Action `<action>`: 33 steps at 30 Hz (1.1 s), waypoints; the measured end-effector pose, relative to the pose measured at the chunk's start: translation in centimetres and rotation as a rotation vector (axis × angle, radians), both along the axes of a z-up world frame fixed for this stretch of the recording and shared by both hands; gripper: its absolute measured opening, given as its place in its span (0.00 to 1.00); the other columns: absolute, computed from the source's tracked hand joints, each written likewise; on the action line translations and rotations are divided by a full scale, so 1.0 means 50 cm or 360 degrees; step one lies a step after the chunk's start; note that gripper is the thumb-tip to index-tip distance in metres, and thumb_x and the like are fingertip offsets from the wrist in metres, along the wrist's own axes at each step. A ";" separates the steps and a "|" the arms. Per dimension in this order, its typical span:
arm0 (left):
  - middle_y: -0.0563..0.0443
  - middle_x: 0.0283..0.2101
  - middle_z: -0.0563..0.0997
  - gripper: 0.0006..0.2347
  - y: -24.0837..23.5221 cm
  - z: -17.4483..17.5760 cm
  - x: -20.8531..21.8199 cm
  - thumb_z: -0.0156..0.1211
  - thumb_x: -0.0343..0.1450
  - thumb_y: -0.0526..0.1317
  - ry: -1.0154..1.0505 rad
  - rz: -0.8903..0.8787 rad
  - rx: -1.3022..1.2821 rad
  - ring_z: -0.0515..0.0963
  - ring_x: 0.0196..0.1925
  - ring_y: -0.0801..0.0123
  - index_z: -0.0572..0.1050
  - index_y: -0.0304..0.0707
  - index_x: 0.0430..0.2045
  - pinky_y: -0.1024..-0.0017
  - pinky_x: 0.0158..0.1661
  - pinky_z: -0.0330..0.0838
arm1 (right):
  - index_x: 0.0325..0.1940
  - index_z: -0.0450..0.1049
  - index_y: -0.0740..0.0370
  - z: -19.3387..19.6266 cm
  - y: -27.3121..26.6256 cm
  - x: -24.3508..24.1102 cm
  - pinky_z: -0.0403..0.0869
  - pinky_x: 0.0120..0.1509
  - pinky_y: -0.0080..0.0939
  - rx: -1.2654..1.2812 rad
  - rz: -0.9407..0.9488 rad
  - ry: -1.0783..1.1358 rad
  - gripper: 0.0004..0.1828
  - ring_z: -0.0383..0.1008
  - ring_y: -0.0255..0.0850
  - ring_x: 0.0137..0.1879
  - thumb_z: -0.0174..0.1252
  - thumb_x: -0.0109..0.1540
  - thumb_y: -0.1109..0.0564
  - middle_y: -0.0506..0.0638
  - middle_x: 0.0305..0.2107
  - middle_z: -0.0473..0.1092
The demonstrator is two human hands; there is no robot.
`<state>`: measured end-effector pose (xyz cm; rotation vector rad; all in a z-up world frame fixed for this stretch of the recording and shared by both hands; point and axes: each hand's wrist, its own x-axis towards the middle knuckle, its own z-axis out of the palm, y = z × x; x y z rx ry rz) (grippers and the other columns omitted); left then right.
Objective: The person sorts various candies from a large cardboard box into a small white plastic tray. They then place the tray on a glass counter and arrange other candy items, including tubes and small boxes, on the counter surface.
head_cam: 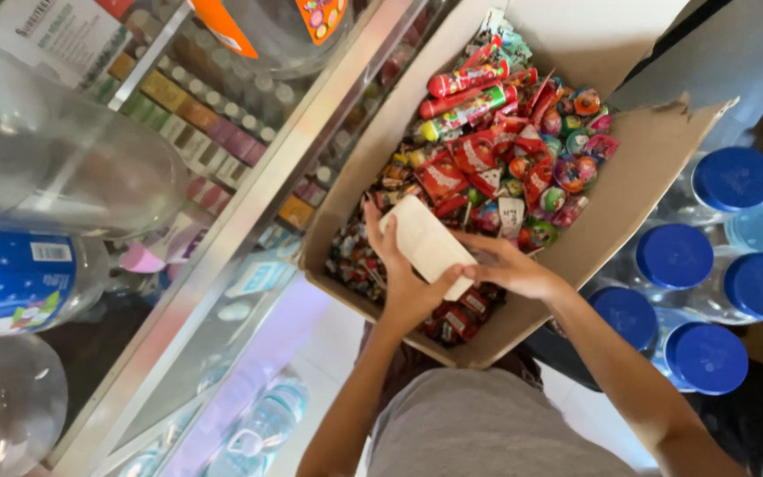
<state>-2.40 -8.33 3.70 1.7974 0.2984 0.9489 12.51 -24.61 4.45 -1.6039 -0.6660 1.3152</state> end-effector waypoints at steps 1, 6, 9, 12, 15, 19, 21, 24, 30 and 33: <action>0.33 0.81 0.31 0.52 -0.001 0.006 0.006 0.80 0.62 0.44 -0.0008 0.0007 0.0001 0.37 0.84 0.37 0.42 0.52 0.76 0.43 0.79 0.44 | 0.81 0.54 0.61 -0.003 -0.005 0.002 0.73 0.59 0.50 0.0001 0.0007 -0.0008 0.49 0.71 0.46 0.60 0.63 0.60 0.43 0.60 0.68 0.66; 0.32 0.76 0.53 0.48 0.017 -0.030 0.025 0.74 0.66 0.41 -0.0183 0.0054 -0.0428 0.56 0.77 0.49 0.40 0.36 0.74 0.57 0.74 0.52 | 0.77 0.53 0.63 0.030 0.001 -0.041 0.67 0.71 0.47 0.0211 -0.0156 -0.0266 0.47 0.63 0.45 0.71 0.59 0.61 0.38 0.54 0.71 0.58; 0.37 0.62 0.74 0.27 0.043 -0.092 0.030 0.65 0.71 0.36 -0.0112 -0.0002 -0.1000 0.75 0.62 0.58 0.63 0.28 0.65 0.64 0.64 0.68 | 0.80 0.51 0.64 -0.034 -0.002 -0.092 0.51 0.81 0.46 0.0400 -0.0208 -0.0472 0.46 0.51 0.46 0.80 0.47 0.68 0.31 0.54 0.76 0.52; 0.45 0.47 0.80 0.18 0.041 -0.087 0.049 0.60 0.68 0.33 -0.0292 0.0173 -0.1276 0.79 0.47 0.64 0.71 0.29 0.53 0.69 0.50 0.75 | 0.81 0.48 0.63 -0.081 0.022 -0.129 0.50 0.80 0.47 0.0570 -0.0433 -0.0128 0.52 0.47 0.46 0.81 0.42 0.65 0.24 0.53 0.78 0.47; 0.46 0.43 0.80 0.15 0.061 -0.059 0.077 0.57 0.66 0.32 -0.0346 0.0278 -0.1416 0.79 0.44 0.66 0.73 0.27 0.47 0.71 0.46 0.74 | 0.81 0.45 0.63 -0.042 0.062 -0.149 0.49 0.81 0.45 0.0726 -0.0513 -0.0261 0.53 0.48 0.45 0.80 0.43 0.66 0.23 0.55 0.77 0.48; 0.44 0.39 0.80 0.13 0.071 0.038 0.086 0.54 0.65 0.33 -0.0327 0.0346 -0.1555 0.77 0.39 0.65 0.74 0.27 0.43 0.71 0.42 0.74 | 0.81 0.45 0.65 0.024 0.080 -0.141 0.55 0.79 0.45 0.0825 -0.0539 -0.0211 0.53 0.54 0.45 0.77 0.48 0.66 0.26 0.58 0.74 0.53; 0.45 0.39 0.79 0.13 0.075 0.092 0.078 0.54 0.65 0.34 -0.0376 0.0433 -0.1481 0.77 0.39 0.66 0.74 0.28 0.43 0.72 0.43 0.73 | 0.81 0.48 0.67 0.053 0.082 -0.140 0.65 0.69 0.46 0.0796 -0.0635 -0.0152 0.53 0.63 0.46 0.70 0.50 0.65 0.27 0.59 0.69 0.60; 0.47 0.41 0.79 0.15 0.071 0.169 0.045 0.54 0.65 0.34 -0.0422 0.0579 -0.1299 0.77 0.43 0.68 0.73 0.29 0.44 0.73 0.46 0.73 | 0.78 0.49 0.70 0.124 0.099 -0.159 0.61 0.76 0.45 0.0919 -0.0639 -0.0046 0.49 0.60 0.45 0.74 0.54 0.67 0.32 0.57 0.71 0.57; 0.42 0.55 0.76 0.21 0.022 0.205 -0.010 0.60 0.73 0.41 0.0010 0.0555 -0.0169 0.72 0.59 0.55 0.71 0.32 0.60 0.57 0.63 0.64 | 0.66 0.68 0.71 0.048 0.088 -0.146 0.73 0.70 0.46 0.1307 -0.1366 -0.0217 0.35 0.75 0.47 0.62 0.48 0.70 0.38 0.58 0.57 0.73; 0.38 0.63 0.70 0.37 0.042 0.245 -0.047 0.67 0.63 0.57 -0.0087 0.0245 0.0296 0.68 0.66 0.49 0.67 0.32 0.63 0.54 0.67 0.62 | 0.62 0.70 0.70 0.133 0.069 -0.112 0.76 0.63 0.44 0.1228 -0.1328 -0.0570 0.31 0.78 0.45 0.56 0.45 0.69 0.40 0.57 0.49 0.77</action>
